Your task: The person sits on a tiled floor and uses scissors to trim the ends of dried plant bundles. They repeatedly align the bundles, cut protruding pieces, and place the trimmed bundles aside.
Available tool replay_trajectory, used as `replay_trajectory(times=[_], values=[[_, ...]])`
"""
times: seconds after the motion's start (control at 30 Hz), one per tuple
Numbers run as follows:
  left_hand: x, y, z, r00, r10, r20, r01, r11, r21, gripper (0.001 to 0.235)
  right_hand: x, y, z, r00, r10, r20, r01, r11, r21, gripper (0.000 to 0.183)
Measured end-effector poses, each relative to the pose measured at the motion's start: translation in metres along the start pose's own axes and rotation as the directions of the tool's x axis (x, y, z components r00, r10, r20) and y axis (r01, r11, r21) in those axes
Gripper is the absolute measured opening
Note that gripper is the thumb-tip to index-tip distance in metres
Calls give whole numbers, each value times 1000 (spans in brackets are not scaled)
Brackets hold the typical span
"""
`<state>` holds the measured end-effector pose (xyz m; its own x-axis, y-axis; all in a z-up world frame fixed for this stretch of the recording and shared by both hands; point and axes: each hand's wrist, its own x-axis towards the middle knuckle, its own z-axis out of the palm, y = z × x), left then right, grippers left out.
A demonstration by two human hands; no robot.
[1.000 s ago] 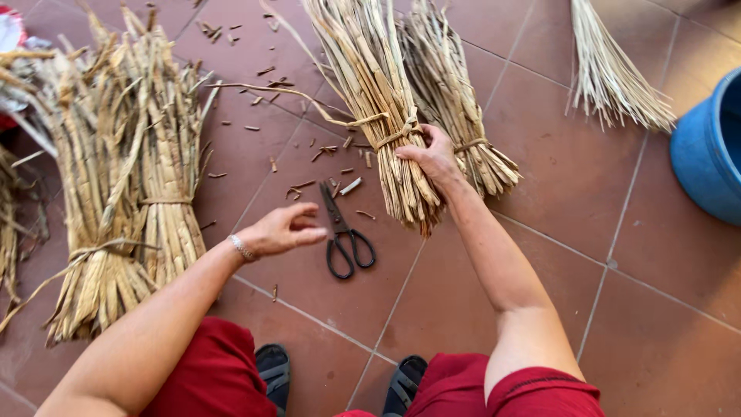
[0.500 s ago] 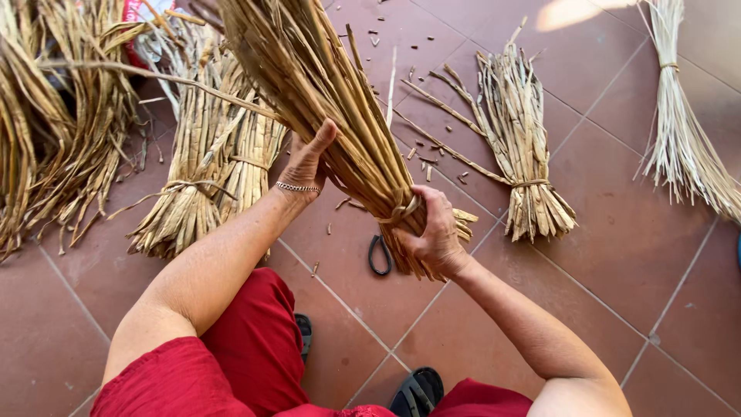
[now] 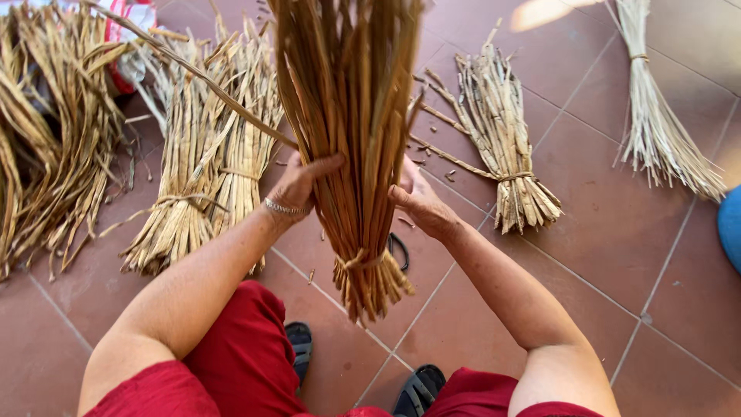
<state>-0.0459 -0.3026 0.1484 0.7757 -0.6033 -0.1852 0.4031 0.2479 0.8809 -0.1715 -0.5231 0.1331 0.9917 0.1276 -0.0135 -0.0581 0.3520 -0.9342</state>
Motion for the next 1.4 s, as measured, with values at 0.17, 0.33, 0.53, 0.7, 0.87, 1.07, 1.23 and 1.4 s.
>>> replay_trajectory(times=[0.17, 0.33, 0.53, 0.7, 0.87, 1.07, 1.23, 1.4], values=[[-10, -9, 12, 978, -109, 178, 94, 991, 93, 47, 3, -9, -6, 998, -56, -32, 59, 994, 93, 120], [-15, -7, 19, 976, -130, 176, 73, 952, 297, 67, 9, 5, -15, 981, -146, -129, 147, 989, -2, 98], [-12, 11, 29, 914, 265, 308, -346, 904, 249, 110, 16, 31, 3, 980, -131, -150, 132, 991, -6, 53], [-12, 25, 22, 898, 278, 342, -375, 889, 261, 126, 17, 20, 19, 989, -140, -53, 133, 984, -121, 46], [-8, 26, 19, 813, 402, 421, -552, 762, 340, 140, 31, 5, 56, 939, -343, -4, 317, 872, -373, 54], [-12, 37, 13, 954, 226, 196, -295, 819, 492, 90, 39, 8, 93, 890, -456, -33, 199, 452, -870, 68], [-20, 40, 10, 982, 172, 78, -189, 894, 406, 41, 42, 13, 101, 895, -445, 31, 199, 337, -920, 72], [-18, 45, 6, 980, 195, 47, -200, 941, 272, 40, 38, 15, 105, 824, -551, 135, 312, 241, -919, 81]])
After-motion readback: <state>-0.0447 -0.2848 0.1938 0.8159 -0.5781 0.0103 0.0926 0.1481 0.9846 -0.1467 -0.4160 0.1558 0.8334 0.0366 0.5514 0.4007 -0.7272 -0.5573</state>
